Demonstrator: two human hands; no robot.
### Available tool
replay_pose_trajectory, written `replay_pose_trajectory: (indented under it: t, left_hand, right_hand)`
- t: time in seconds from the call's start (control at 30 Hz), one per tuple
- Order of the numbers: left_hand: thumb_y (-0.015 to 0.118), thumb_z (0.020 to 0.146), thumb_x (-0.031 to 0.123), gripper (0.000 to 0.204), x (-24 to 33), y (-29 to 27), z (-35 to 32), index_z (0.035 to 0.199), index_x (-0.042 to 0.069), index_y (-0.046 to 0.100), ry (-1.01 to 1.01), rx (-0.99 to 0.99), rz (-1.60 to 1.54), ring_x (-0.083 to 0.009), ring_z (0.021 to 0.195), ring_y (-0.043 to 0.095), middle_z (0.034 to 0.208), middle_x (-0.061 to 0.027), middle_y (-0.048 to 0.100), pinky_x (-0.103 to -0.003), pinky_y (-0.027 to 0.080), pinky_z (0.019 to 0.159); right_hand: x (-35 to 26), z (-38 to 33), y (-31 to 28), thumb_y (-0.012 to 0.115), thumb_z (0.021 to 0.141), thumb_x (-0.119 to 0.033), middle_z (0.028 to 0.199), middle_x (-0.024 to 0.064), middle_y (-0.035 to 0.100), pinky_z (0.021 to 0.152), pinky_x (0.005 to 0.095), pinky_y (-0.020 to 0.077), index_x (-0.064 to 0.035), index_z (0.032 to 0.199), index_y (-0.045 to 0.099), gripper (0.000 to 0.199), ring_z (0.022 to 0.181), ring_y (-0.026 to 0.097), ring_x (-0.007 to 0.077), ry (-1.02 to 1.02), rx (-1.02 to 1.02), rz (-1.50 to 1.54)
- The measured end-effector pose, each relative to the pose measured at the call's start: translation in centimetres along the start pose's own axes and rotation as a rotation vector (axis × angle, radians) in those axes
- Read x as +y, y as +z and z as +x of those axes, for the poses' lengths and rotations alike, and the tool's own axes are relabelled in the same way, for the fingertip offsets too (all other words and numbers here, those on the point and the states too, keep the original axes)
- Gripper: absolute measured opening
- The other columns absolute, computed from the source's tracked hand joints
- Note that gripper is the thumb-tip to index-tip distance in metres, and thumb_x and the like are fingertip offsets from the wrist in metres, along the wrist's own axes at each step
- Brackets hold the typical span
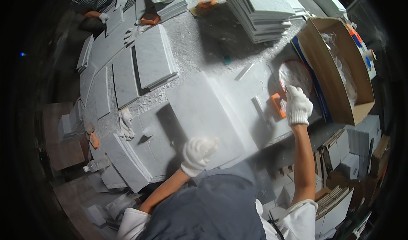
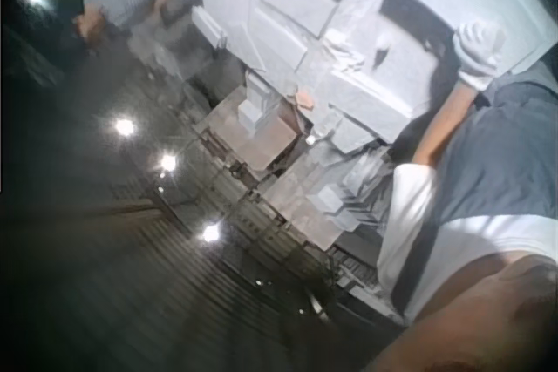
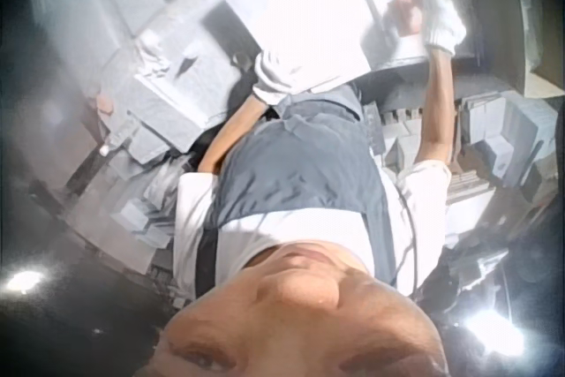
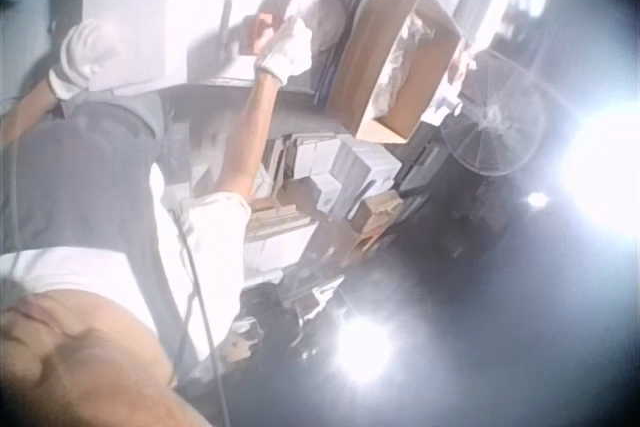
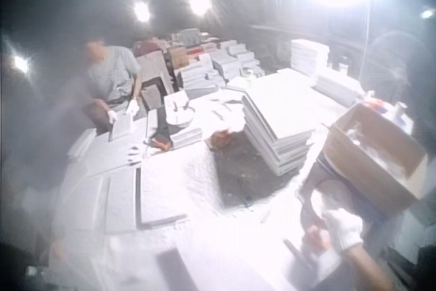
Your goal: The person uses a metal scraper to remove residue from the edges of white stone tiles, then wipes the surface with a cloth. The person stacks the finished tiles on the table.
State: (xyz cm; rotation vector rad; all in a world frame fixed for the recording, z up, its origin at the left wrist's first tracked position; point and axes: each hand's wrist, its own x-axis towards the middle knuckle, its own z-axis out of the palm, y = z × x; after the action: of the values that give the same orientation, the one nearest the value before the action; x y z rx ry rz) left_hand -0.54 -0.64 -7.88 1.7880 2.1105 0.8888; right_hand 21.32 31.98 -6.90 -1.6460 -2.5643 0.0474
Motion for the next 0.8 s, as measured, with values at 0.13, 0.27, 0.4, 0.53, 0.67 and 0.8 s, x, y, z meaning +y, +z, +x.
replay_pose_trajectory:
  t: [0.13,0.27,0.4,0.53,0.67,0.8]
  left_hand:
    - [0.070,0.090,0.022,0.031,0.0,-0.3,1.2,0.120,0.016,0.072,0.110,0.176,0.250,-0.0259,0.103,0.064,0.115,-0.0046,0.069,-0.039,0.051,0.081]
    - [0.069,0.090,0.034,0.041,-2.5,-0.8,5.3,0.128,0.018,0.068,0.141,0.183,0.425,-0.0249,0.126,0.054,0.125,-0.0039,0.063,-0.046,0.037,0.115]
    - [0.061,0.096,0.045,0.046,-7.2,-1.4,10.8,0.134,0.019,0.064,0.027,0.162,0.611,-0.0239,0.135,0.048,0.140,-0.0036,0.057,-0.049,0.023,0.124]
    - [0.064,0.094,0.045,0.040,-8.6,-2.3,13.0,0.124,0.018,0.070,0.010,0.212,0.637,-0.0241,0.131,0.052,0.130,-0.0037,0.065,-0.048,0.028,0.121]
    - [0.071,0.091,0.032,0.026,-6.5,-3.4,11.5,0.108,0.013,0.075,-0.100,0.226,0.441,-0.0294,0.122,0.060,0.112,-0.0072,0.070,-0.047,0.042,0.111]
    - [0.077,0.086,0.022,0.017,-5.2,-4.0,9.7,0.099,0.010,0.077,-0.127,0.297,0.299,-0.0325,0.109,0.066,0.099,-0.0092,0.071,-0.047,0.050,0.103]
  right_hand:
    - [-0.7,-1.1,-2.6,0.069,0.097,-0.031,0.120,0.0073,0.069,0.083,0.0372,0.0594,-0.0210,0.129,0.067,0.034,0.097,0.073,0.0310,0.020,0.246,0.187]
    - [-4.9,-3.0,-3.1,0.071,0.097,-0.009,0.128,0.0124,0.065,0.101,0.0319,0.0545,-0.0051,0.134,0.065,0.038,0.119,0.065,0.0219,-0.168,0.273,0.701]
    - [-11.9,-6.5,-1.7,0.071,0.090,0.009,0.130,0.0118,0.066,0.097,0.0275,0.0554,-0.0022,0.134,0.066,0.045,0.116,0.065,0.0170,-0.259,0.158,1.028]
    - [-16.1,-8.5,-1.1,0.075,0.085,0.001,0.110,0.0136,0.073,0.073,0.0313,0.0579,-0.0086,0.125,0.070,0.042,0.083,0.072,0.0225,-0.248,0.019,0.991]
    - [-15.4,-8.5,-0.9,0.071,0.085,0.004,0.110,0.0132,0.073,0.071,0.0300,0.0582,-0.0086,0.121,0.072,0.039,0.082,0.073,0.0209,-0.216,-0.023,0.904]
    - [-14.2,-7.2,0.0,0.073,0.092,0.003,0.119,0.0103,0.067,0.087,0.0264,0.0569,-0.0037,0.130,0.068,0.039,0.098,0.070,0.0152,-0.152,0.001,1.088]
